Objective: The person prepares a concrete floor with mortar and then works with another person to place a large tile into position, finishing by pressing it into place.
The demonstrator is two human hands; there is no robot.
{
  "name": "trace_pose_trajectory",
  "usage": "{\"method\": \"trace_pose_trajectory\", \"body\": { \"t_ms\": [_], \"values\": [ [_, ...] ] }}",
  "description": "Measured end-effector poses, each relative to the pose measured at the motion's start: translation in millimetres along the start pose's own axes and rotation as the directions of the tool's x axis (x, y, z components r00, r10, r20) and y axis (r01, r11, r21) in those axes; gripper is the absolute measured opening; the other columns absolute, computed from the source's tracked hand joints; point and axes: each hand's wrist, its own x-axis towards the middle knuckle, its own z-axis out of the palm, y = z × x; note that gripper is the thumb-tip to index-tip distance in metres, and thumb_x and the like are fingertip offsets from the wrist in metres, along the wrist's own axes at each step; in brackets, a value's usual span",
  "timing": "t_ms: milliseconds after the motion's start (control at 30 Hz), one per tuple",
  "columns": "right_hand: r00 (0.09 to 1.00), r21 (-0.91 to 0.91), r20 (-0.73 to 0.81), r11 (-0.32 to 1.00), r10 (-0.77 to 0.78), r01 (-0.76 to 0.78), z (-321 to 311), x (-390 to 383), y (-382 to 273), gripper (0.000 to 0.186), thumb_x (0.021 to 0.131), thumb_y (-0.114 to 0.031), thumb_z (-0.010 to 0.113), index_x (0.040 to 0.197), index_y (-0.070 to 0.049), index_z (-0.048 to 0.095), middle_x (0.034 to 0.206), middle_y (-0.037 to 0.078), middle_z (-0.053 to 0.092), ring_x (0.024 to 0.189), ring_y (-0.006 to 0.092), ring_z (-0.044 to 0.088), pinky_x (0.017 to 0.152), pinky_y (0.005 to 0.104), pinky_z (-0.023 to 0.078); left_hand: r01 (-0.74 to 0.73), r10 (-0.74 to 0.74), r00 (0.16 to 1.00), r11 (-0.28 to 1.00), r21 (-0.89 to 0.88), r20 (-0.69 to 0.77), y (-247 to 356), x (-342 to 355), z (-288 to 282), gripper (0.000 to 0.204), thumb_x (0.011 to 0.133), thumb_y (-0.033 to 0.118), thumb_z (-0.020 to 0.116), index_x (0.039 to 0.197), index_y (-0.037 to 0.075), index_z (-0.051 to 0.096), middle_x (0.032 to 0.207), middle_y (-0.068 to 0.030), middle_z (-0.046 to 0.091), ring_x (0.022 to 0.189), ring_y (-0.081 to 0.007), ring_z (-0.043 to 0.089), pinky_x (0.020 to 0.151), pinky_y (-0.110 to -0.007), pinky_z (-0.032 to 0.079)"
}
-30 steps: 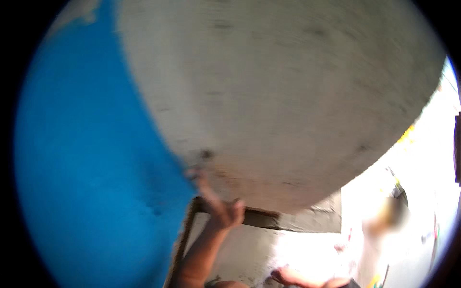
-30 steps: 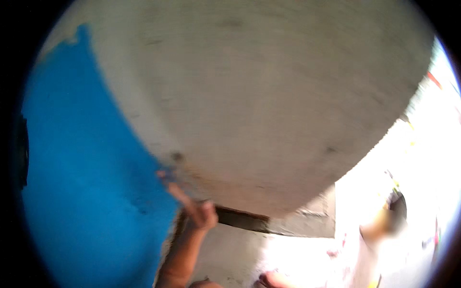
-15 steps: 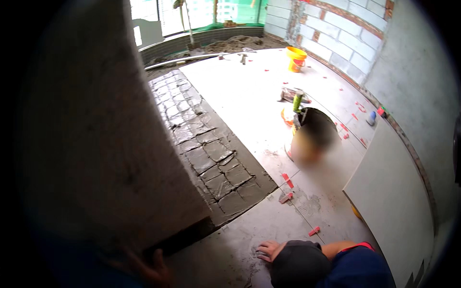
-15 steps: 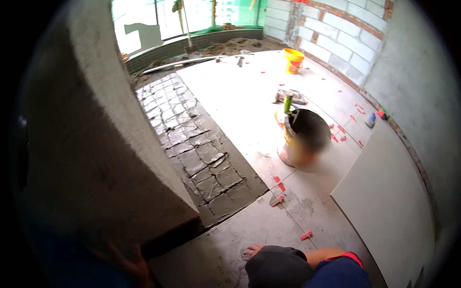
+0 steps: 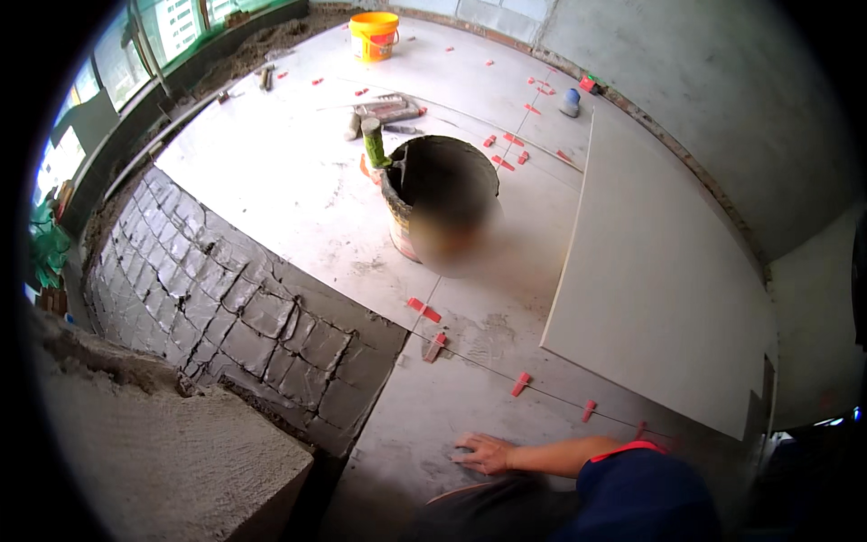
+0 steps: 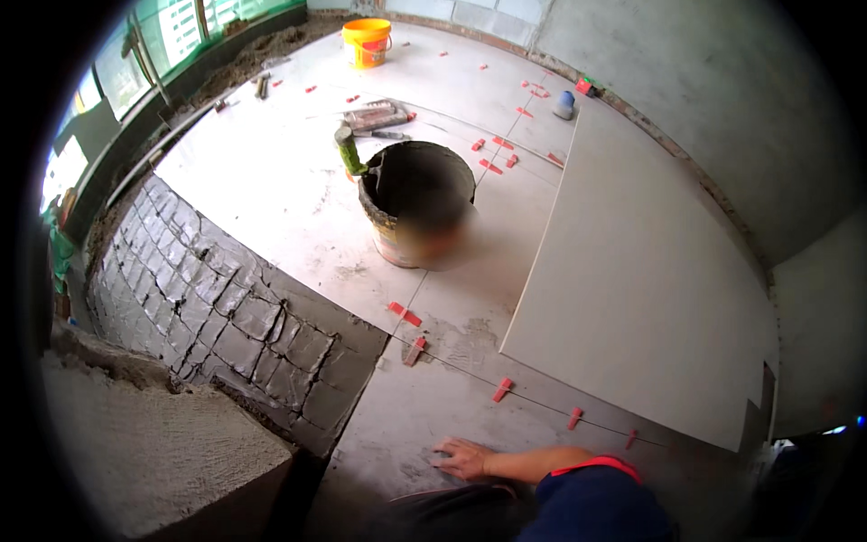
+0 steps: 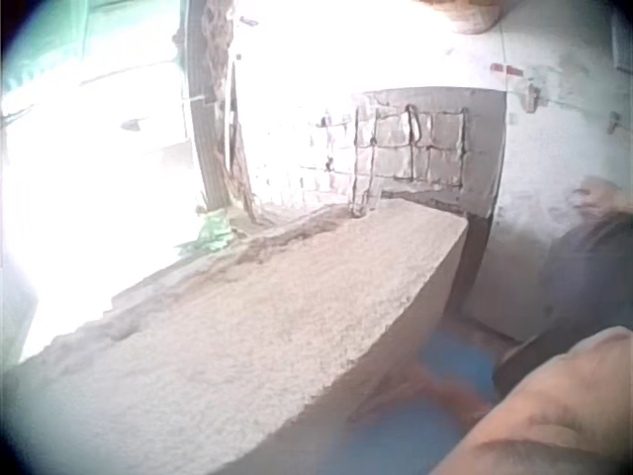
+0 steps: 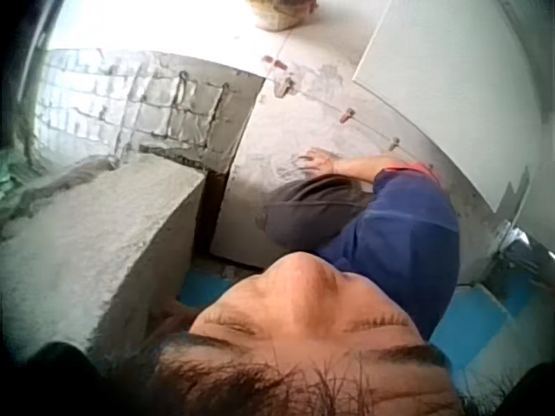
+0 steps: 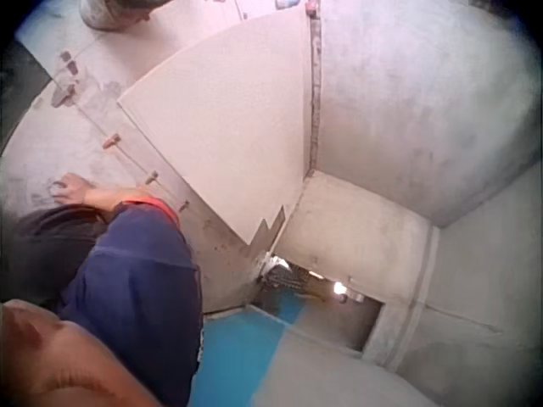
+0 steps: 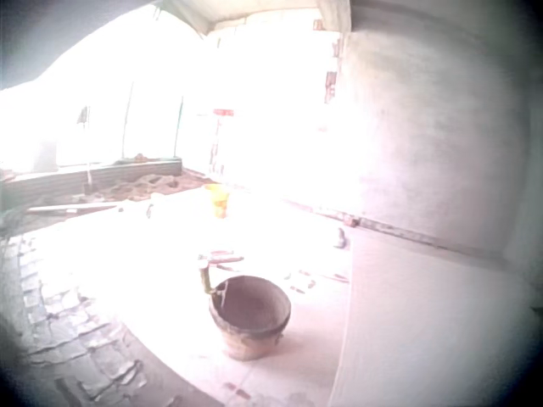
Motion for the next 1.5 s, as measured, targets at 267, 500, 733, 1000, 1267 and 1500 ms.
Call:
{"method": "trace_pose_trajectory", "body": {
  "t_ms": [267, 500, 733, 1000, 1267, 1500],
  "values": [
    [0.886, -0.248, -0.051, 0.854, 0.46, -0.458, -49, 1, -75, 0.03, 0.082, -0.019, 0.057, 0.111, -0.011, 0.061, 0.123, 0.018, 0.051, 0.115, 0.0356, 0.048, 0.103, 0.0472, 0.035, 0.361, 0.147, 0.671, 0.791, -0.494, 0.727, 56, -36, -134, 0.063, 0.093, 0.051, 0.045, 0.127, -0.001, 0.052, 0.135, -0.0262, 0.039, 0.123, -0.0417, 0.04, 0.1, -0.055, 0.032],
    [0.281, -0.041, 0.076, 0.284, 0.957, -0.958, -227, -163, -214, 0.021, 0.084, -0.014, 0.053, 0.099, 0.0, 0.057, 0.111, 0.023, 0.053, 0.102, 0.0366, 0.057, 0.084, 0.0442, 0.049, 0.704, 0.065, -0.007, 0.709, -0.041, 0.998, 81, 40, -252, 0.043, 0.094, 0.036, 0.051, 0.104, -0.003, 0.066, 0.095, -0.0211, 0.066, 0.086, -0.0345, 0.062, 0.078, -0.044, 0.05],
    [0.009, 0.217, 0.093, -0.012, 0.996, -0.976, -345, -305, -409, 0.016, 0.078, -0.004, 0.052, 0.091, 0.001, 0.058, 0.101, 0.024, 0.057, 0.092, 0.039, 0.058, 0.077, 0.0478, 0.048, 0.833, 0.155, -0.479, 0.39, 0.392, 0.864, 33, 32, -316, 0.028, 0.094, 0.023, 0.054, 0.092, -0.003, 0.064, 0.078, -0.0089, 0.058, 0.067, -0.0225, 0.052, 0.064, -0.038, 0.048],
    [-0.312, 0.515, -0.025, -0.255, 0.95, -0.818, -312, -387, -556, 0.018, 0.073, -0.015, 0.059, 0.077, 0.002, 0.062, 0.084, 0.023, 0.062, 0.081, 0.0395, 0.06, 0.071, 0.0475, 0.048, 0.741, 0.158, -0.493, 0.592, 0.317, 0.856, 6, 116, -318, 0.027, 0.093, 0.025, 0.055, 0.077, 0.003, 0.058, 0.071, -0.0045, 0.049, 0.063, -0.0189, 0.047, 0.058, -0.035, 0.043],
    [-0.249, 0.682, 0.343, -0.422, 0.906, -0.597, -366, -425, -555, 0.067, 0.081, -0.029, 0.063, 0.14, -0.008, 0.039, 0.136, 0.023, 0.044, 0.122, 0.0339, 0.046, 0.096, 0.0402, 0.043, 0.353, 0.593, 0.132, 0.721, -0.597, 0.794, -6, 153, -310, 0.018, 0.077, 0.013, 0.055, 0.07, 0.004, 0.068, 0.069, -0.0126, 0.064, 0.062, -0.0254, 0.058, 0.06, -0.041, 0.046],
    [0.063, 0.799, 0.067, -0.016, 0.996, -0.601, -432, -420, -513, 0.045, 0.087, -0.029, 0.06, 0.123, -0.003, 0.056, 0.112, 0.015, 0.063, 0.098, 0.0297, 0.061, 0.087, 0.0409, 0.048, 0.19, 0.31, -0.38, 0.948, -0.255, 0.871, 18, 98, -383, 0.027, 0.08, 0.031, 0.053, 0.091, 0.012, 0.068, 0.102, -0.0149, 0.062, 0.092, -0.0325, 0.057, 0.075, -0.045, 0.046]
  ]
}}
